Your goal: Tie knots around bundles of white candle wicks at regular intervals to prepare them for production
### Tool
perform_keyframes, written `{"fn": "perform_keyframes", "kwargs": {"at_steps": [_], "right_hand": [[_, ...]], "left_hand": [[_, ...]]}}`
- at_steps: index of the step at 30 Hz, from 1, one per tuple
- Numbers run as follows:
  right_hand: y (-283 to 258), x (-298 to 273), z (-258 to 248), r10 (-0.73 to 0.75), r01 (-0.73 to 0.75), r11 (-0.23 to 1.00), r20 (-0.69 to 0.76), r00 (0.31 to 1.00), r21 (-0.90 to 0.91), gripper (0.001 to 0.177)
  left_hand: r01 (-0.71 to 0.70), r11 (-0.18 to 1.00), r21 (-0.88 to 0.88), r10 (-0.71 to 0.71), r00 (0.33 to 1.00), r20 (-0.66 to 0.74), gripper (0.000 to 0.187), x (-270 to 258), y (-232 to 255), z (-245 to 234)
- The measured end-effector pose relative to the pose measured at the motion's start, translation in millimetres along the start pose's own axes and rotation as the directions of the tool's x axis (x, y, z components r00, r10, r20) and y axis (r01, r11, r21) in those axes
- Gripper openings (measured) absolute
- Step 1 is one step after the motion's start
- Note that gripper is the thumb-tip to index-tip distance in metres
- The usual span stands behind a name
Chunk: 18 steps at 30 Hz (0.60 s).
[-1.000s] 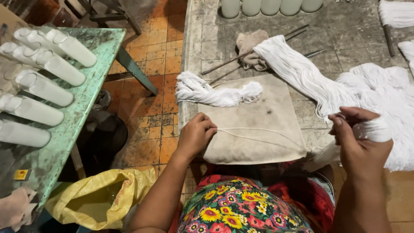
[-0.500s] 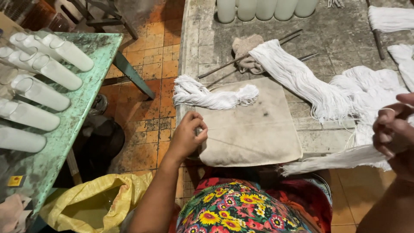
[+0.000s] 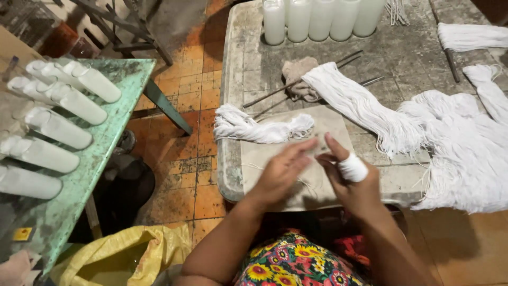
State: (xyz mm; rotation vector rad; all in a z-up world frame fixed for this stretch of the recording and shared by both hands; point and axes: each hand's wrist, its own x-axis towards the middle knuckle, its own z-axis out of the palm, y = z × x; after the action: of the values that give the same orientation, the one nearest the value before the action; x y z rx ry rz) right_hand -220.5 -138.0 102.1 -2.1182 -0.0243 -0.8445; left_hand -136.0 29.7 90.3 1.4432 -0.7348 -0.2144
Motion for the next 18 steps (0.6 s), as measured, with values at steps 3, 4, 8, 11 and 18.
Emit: {"fn": "perform_keyframes", "kwargs": {"at_steps": [3,4,8,11,18], "right_hand": [[3,0,15,-0.065,0.064,0.998,-0.064,0.996,-0.01,0.061],[11,-3,15,-0.111,0.115,0.993,-0.107,0.988,0.032,0.059],[35,-14,22,-0.125,0.167,0.966,-0.205,0.971,0.198,0.057],[44,-18,28,-0.105,0.175,0.929,-0.222,0.969,0.325,0.058],[68,-25,41,0.374,-0.219,0.706,-0.092,0.923,0.674,0.016]], "left_hand": [[0.097,0.918,-0.385,-0.066,0.993,0.094,0.062,5,-21,29],[0.137,0.888,-0.438,-0.116,0.99,0.074,0.054,6,-32,31],[0.257,0.82,-0.511,-0.266,0.962,0.056,0.033,10,-22,31],[0.301,0.77,-0.563,-0.35,0.936,0.022,0.026,9,-29,29],[0.199,0.88,-0.431,-0.248,0.967,-0.06,0.019,11,-37,20]]}}
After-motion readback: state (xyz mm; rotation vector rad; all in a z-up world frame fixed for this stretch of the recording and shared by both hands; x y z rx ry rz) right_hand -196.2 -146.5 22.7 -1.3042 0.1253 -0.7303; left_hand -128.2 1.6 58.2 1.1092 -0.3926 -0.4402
